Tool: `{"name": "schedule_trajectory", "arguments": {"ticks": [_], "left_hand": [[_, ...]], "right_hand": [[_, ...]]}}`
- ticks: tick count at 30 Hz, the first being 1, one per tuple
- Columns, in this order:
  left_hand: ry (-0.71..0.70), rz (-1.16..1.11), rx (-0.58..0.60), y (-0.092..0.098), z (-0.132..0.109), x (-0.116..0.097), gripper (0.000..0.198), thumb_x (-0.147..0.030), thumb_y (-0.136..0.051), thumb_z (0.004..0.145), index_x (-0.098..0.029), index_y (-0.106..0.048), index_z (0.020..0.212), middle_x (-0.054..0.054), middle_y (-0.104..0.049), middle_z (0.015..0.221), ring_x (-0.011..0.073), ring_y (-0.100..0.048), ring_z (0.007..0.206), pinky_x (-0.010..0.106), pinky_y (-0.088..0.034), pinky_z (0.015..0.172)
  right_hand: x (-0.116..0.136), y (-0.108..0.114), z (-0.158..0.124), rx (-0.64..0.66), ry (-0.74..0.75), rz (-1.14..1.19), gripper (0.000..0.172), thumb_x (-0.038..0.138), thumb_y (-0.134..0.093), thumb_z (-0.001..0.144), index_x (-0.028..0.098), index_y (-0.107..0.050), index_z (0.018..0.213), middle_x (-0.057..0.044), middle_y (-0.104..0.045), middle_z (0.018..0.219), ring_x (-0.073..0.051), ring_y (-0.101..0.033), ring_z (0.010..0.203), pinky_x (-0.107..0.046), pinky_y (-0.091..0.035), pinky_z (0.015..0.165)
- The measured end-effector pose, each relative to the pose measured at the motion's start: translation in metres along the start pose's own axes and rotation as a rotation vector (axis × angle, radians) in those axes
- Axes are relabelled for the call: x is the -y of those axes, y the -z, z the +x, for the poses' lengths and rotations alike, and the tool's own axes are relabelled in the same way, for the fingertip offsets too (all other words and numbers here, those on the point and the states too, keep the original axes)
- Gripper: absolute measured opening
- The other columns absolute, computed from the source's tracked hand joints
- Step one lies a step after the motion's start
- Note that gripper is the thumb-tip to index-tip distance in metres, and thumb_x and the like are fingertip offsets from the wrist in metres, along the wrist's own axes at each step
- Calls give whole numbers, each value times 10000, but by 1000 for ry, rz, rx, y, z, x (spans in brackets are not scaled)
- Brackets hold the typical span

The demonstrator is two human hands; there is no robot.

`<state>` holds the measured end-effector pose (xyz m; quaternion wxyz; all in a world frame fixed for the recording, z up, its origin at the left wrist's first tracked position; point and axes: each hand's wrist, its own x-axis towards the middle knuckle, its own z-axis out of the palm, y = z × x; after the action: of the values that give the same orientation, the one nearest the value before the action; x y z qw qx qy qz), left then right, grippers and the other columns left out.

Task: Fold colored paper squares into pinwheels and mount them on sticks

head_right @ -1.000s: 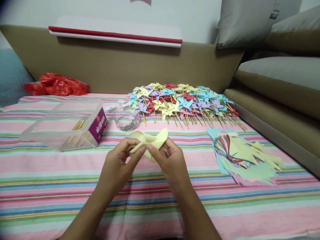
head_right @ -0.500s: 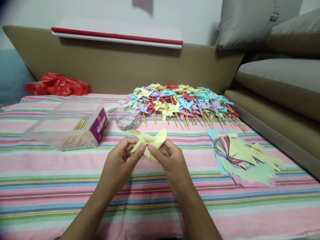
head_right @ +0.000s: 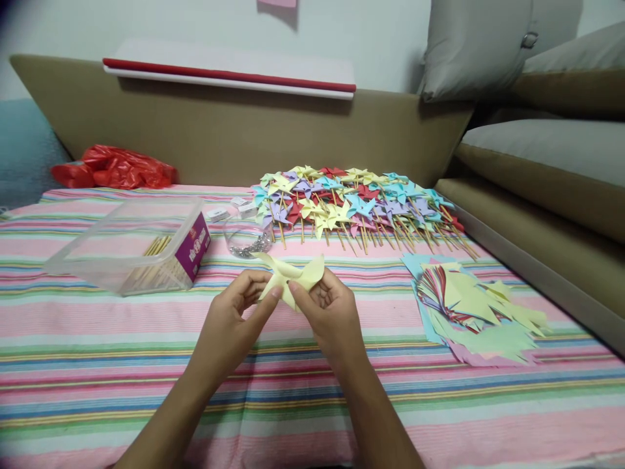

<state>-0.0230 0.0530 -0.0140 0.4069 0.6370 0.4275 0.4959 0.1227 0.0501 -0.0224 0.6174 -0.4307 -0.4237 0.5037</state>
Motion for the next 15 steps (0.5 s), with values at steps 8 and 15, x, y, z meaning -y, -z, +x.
{"name": "schedule_trajectory", "arguments": {"ticks": [8, 15], "left_hand": [[37, 7, -132, 14, -1, -1, 242, -434, -574, 962, -198, -628, 954, 58, -751, 954, 202, -712, 965, 315, -532, 871], [-76, 474, -616, 123, -1, -74, 273, -476, -565, 944, -221, -660, 933, 40, -752, 944, 219, -693, 953, 319, -508, 866]], "right_hand": [[12, -4, 17, -208, 4, 231, 363, 306, -841, 716, 181, -719, 1034, -53, -775, 998, -203, -704, 1000, -294, -575, 841], [29, 3, 14, -211, -90, 396, 220, 278, -851, 709, 203, -646, 683, 42, -616, 741, -51, -461, 539, -148, -380, 391]]}}
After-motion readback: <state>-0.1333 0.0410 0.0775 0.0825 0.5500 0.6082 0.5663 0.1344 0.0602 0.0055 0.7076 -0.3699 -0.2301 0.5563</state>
